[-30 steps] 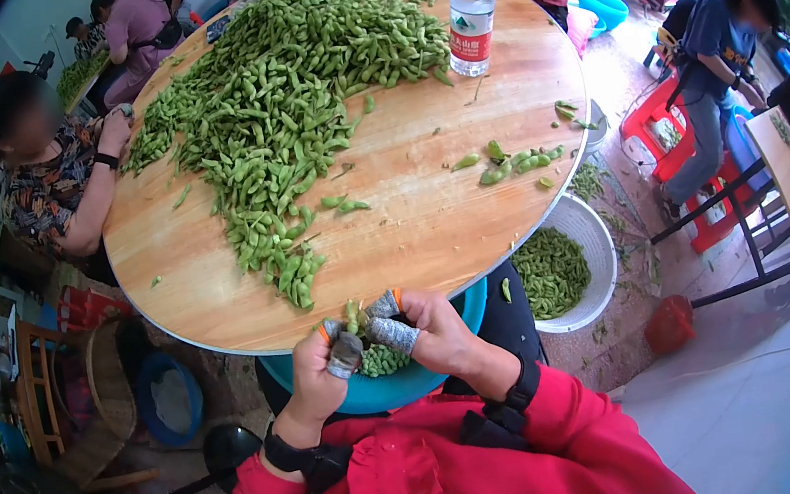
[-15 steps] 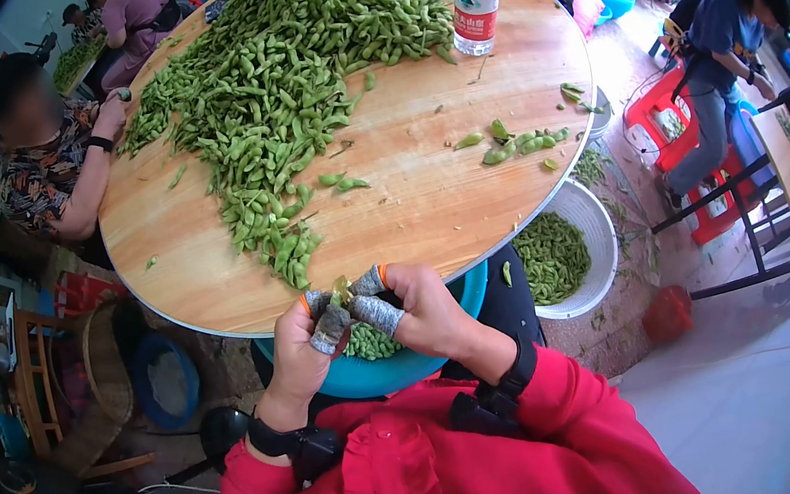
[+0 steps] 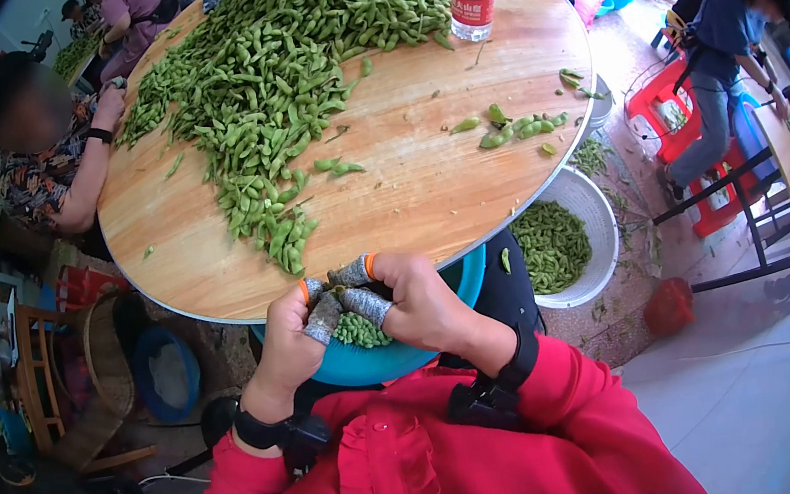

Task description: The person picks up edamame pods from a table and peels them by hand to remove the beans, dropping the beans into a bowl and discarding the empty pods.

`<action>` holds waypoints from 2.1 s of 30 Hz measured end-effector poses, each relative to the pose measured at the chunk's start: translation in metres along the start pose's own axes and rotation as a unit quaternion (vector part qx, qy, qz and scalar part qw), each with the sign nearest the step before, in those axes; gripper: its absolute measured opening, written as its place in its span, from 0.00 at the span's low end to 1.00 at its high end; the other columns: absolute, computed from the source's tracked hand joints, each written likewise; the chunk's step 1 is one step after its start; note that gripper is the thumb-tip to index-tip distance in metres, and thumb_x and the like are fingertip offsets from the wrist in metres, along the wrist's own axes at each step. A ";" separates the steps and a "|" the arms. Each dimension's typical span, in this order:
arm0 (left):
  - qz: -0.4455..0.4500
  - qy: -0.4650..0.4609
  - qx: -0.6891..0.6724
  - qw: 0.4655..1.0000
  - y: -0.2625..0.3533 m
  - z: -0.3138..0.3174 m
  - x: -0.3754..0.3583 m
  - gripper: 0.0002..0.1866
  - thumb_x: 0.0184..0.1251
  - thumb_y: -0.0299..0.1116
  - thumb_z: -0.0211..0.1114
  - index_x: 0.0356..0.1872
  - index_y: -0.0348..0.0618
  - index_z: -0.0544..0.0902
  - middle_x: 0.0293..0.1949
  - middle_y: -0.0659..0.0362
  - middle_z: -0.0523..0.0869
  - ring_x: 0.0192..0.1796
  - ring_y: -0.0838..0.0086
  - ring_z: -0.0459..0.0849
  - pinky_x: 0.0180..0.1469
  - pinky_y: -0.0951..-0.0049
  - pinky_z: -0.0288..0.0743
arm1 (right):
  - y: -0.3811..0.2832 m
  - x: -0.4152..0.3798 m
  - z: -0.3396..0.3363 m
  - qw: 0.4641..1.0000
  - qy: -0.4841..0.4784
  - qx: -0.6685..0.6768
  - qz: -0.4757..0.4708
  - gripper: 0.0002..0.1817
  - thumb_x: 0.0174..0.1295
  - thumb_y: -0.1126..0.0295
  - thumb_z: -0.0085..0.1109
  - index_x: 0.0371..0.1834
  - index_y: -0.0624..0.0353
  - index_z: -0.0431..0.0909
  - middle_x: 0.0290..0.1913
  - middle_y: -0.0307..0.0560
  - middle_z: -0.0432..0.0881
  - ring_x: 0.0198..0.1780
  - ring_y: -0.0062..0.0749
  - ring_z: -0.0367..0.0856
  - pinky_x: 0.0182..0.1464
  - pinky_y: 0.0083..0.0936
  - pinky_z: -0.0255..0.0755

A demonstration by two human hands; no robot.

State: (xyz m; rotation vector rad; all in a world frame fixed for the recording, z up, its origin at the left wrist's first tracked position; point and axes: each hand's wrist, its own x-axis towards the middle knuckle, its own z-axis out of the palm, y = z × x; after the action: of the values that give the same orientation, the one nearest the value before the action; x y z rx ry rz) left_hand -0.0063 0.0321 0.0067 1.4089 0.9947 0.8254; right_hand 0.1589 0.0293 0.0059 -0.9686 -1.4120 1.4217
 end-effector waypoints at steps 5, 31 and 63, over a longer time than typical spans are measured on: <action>0.019 0.067 0.108 0.992 -0.010 0.011 -0.003 0.11 0.49 0.21 0.51 0.36 0.32 0.74 0.20 0.54 0.75 0.23 0.78 0.72 0.27 0.75 0.68 | 0.006 -0.007 0.004 0.988 0.023 -0.129 -0.086 0.13 0.46 0.78 0.57 0.38 0.61 0.77 0.24 0.55 0.75 0.25 0.37 0.74 0.31 0.26 0.68; 0.223 0.111 0.489 0.836 -0.210 0.006 0.027 0.09 0.60 0.32 0.50 0.39 0.42 0.74 0.29 0.54 0.80 0.27 0.74 0.78 0.25 0.75 0.69 | 0.045 -0.114 -0.150 0.840 0.312 -0.405 0.182 0.11 0.47 0.75 0.61 0.35 0.66 0.76 0.25 0.55 0.79 0.29 0.33 0.80 0.32 0.25 0.71; -0.372 -0.080 -0.339 0.860 -0.128 0.012 0.009 0.03 0.62 0.32 0.55 0.32 0.47 0.72 0.16 0.70 0.62 0.16 0.87 0.58 0.16 0.86 0.50 | 0.059 -0.080 -0.080 0.930 0.067 -0.363 0.003 0.12 0.45 0.72 0.62 0.35 0.59 0.79 0.25 0.52 0.76 0.27 0.47 0.75 0.27 0.32 0.69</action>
State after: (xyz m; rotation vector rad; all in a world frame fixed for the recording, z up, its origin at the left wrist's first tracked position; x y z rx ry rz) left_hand -0.0055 0.0318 -0.1220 0.4031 0.8875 0.3877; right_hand 0.2552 -0.0198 -0.0616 -1.4899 -1.8692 0.7973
